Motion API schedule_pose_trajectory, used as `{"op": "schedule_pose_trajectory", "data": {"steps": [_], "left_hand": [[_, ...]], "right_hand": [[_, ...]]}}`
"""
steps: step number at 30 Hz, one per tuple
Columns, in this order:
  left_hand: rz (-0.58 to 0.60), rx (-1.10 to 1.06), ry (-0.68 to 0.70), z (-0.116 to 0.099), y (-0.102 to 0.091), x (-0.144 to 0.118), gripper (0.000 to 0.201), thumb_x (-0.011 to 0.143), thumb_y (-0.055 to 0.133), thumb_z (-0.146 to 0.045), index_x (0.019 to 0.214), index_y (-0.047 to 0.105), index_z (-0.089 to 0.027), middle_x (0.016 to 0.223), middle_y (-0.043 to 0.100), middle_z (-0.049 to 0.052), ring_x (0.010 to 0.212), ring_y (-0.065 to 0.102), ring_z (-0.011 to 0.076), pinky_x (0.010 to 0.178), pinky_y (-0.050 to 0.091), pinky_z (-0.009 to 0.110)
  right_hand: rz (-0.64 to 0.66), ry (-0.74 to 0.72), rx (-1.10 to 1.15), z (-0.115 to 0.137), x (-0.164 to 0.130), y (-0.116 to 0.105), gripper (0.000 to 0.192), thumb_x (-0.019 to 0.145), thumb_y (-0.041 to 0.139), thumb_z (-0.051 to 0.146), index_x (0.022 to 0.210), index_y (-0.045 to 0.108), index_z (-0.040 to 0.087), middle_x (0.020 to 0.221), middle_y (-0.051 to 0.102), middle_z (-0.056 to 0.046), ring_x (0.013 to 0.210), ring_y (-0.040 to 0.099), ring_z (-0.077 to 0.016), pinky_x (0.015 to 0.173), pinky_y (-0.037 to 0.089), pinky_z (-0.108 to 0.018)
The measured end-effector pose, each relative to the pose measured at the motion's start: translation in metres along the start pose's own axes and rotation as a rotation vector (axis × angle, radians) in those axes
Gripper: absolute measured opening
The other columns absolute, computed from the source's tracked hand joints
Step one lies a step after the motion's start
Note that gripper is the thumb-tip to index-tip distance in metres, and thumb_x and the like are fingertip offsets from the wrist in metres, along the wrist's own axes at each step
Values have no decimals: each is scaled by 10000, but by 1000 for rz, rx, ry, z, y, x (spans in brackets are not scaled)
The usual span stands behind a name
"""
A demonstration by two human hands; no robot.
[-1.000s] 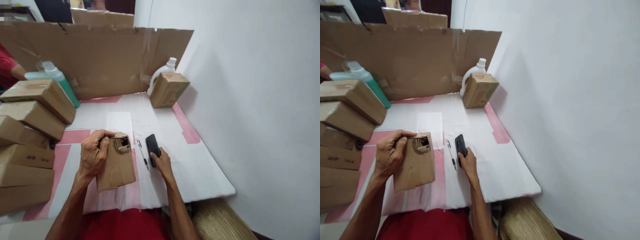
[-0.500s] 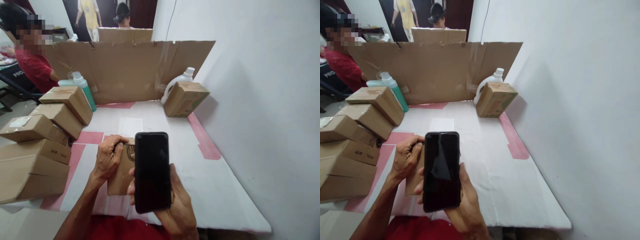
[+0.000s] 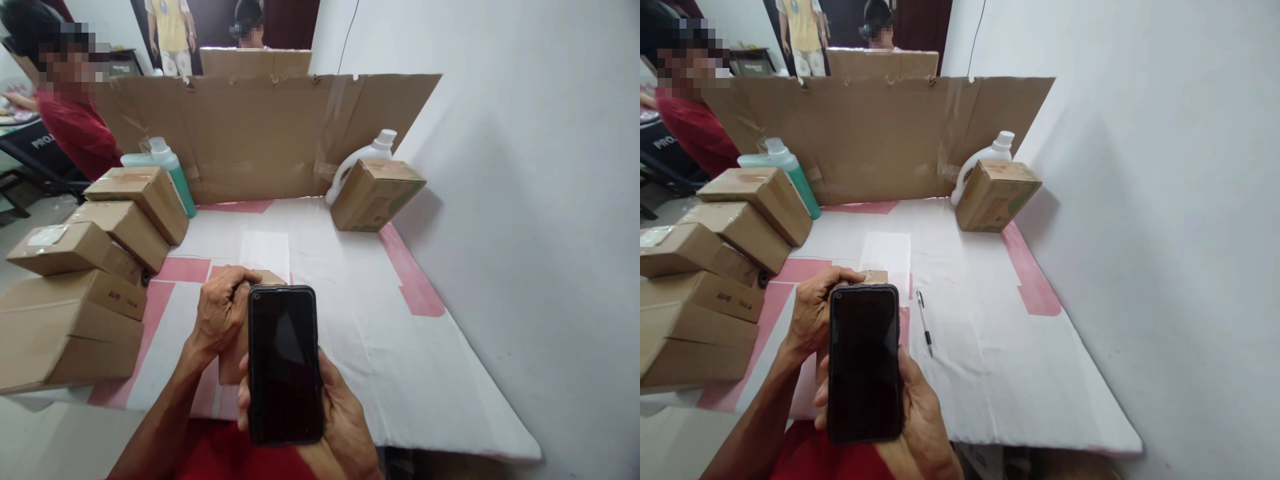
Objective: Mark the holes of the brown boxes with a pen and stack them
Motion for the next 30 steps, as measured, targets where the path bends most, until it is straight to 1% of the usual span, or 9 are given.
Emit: {"op": "schedule_pose_trajectory", "data": {"steps": [3, 9, 14, 16, 19, 23, 25, 27, 30], "left_hand": [[4, -4, 6, -2, 0, 0, 227, 932, 520, -114, 928, 732, -194, 887, 777, 7, 823, 721, 168, 795, 527, 268], [-1, 7, 11, -1, -1, 0, 234, 926, 512, -114, 944, 730, -197, 930, 780, 15, 861, 723, 174, 801, 530, 282], [5, 18, -17, 7, 1, 4, 243, 931, 504, -134, 949, 736, -203, 910, 778, 12, 848, 712, 177, 806, 529, 294], [14, 19, -34, 9, 1, 6, 256, 937, 490, -144, 944, 740, -201, 916, 779, 13, 844, 710, 176, 803, 527, 294], [30, 33, -72, 12, 1, 11, 271, 949, 477, -167, 941, 747, -198, 910, 779, 12, 826, 705, 173, 788, 518, 291], [38, 50, -88, 14, -2, 19, 285, 961, 465, -199, 939, 749, -196, 892, 771, 4, 795, 688, 165, 744, 497, 278], [38, 52, -94, 17, -3, 23, 284, 951, 466, -205, 931, 749, -197, 880, 766, -1, 770, 674, 162, 716, 485, 276], [32, 53, -108, 22, -4, 26, 282, 935, 470, -213, 914, 751, -200, 866, 763, -2, 758, 666, 166, 694, 471, 278], [26, 53, -139, 30, -5, 30, 284, 917, 471, -227, 890, 754, -203, 858, 763, -2, 761, 660, 173, 672, 453, 280]], "right_hand": [[48, 13, -12, -2, 1, 4, 704, 956, 497, 699, 1195, 740, 83, 1001, 785, -164, 845, 743, -288, 844, 571, -447], [40, -13, 11, 0, 1, 1, 753, 966, 463, 709, 1240, 726, 59, 1025, 785, -186, 854, 764, -287, 847, 570, -430], [56, -45, 36, 8, -1, -1, 672, 973, 507, 653, 1260, 722, 84, 1122, 773, -183, 978, 746, -288, 865, 575, -422], [37, -70, 23, 12, -3, -4, 642, 952, 545, 658, 1239, 730, 114, 1119, 776, -172, 982, 739, -293, 893, 569, -448], [-20, -89, -12, 14, -6, -13, 689, 898, 590, 717, 1213, 736, 122, 1081, 782, -182, 978, 737, -312, 942, 548, -490], [-108, -156, -37, 30, -8, -28, 688, 904, 588, 723, 1238, 739, 141, 1185, 767, -184, 993, 746, -304, 890, 577, -450], [-154, -246, -88, 51, -9, -40, 674, 919, 564, 730, 1232, 747, 162, 1202, 769, -170, 986, 753, -300, 871, 593, -454], [-250, -366, -170, 81, -11, -63, 680, 908, 563, 755, 1211, 755, 178, 1188, 780, -154, 996, 754, -297, 903, 591, -466], [-529, -518, -376, 130, -17, -125, 667, 891, 588, 756, 1139, 768, 164, 1052, 807, -139, 948, 757, -289, 910, 583, -448]]}}
Point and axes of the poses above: each hand's wrist, its own x-axis towards the middle knuckle, its own y-axis out of the palm, z = x × y, the point moved 10 cm from there along x, towards the middle knuckle
